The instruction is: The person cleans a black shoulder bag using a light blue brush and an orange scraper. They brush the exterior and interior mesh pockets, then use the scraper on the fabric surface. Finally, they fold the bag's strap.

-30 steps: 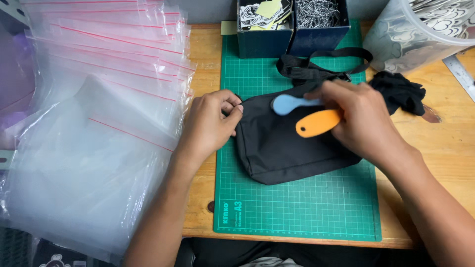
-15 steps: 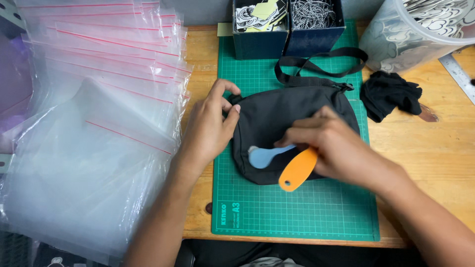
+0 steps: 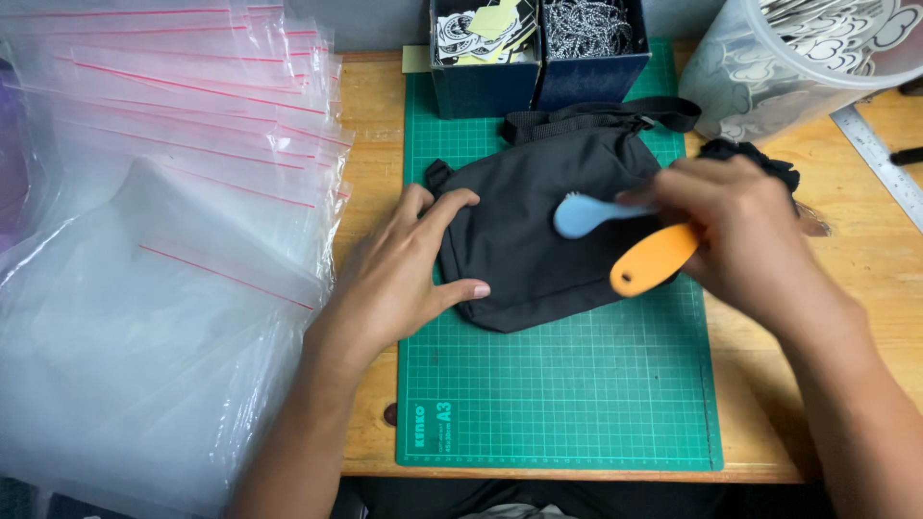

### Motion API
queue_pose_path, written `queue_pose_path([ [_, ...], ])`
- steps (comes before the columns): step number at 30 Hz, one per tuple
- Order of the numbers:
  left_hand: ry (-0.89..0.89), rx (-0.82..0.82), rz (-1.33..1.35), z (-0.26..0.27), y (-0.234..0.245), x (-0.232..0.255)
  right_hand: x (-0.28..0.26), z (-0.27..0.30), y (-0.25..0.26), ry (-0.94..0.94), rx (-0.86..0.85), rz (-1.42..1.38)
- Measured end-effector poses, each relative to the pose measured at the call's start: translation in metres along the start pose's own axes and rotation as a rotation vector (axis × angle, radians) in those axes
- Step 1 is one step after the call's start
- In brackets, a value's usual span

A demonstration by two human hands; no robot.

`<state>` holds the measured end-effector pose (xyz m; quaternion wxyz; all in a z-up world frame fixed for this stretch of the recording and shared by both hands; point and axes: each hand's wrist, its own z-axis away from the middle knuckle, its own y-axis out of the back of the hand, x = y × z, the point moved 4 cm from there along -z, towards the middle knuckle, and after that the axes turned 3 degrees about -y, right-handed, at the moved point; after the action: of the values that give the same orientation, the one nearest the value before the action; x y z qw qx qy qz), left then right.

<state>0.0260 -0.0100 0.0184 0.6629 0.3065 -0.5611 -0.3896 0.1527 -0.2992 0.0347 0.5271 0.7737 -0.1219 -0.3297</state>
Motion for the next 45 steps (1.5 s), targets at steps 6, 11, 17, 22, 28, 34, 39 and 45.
queue_pose_path([
  [6, -0.103, 0.009, 0.038, -0.004, -0.006, -0.013, -0.024, -0.006, -0.017, 0.086, -0.202, -0.11],
  [11, -0.113, 0.008, 0.026, -0.002, -0.006, -0.012, 0.008, -0.001, 0.004, -0.086, -0.2, -0.036],
  [17, -0.081, -0.049, 0.05, -0.001, -0.001, -0.011, -0.027, -0.005, -0.016, 0.023, -0.347, -0.233],
  [22, -0.109, -0.04, 0.029, 0.001, -0.007, -0.013, 0.053, 0.013, 0.019, -0.329, -0.346, 0.047],
  [28, -0.083, 0.078, -0.172, -0.002, -0.015, -0.009, -0.022, 0.001, -0.011, -0.027, -0.412, -0.232],
  [34, -0.087, 0.025, -0.173, 0.003, -0.014, -0.013, 0.046, 0.016, 0.018, -0.487, -0.49, 0.006],
  [39, -0.104, -0.001, -0.183, 0.001, -0.011, -0.012, -0.058, -0.003, -0.028, 0.146, -0.442, -0.395],
  [45, -0.117, -0.002, -0.166, 0.003, -0.01, -0.014, 0.018, 0.011, 0.012, -0.47, -0.649, 0.231],
])
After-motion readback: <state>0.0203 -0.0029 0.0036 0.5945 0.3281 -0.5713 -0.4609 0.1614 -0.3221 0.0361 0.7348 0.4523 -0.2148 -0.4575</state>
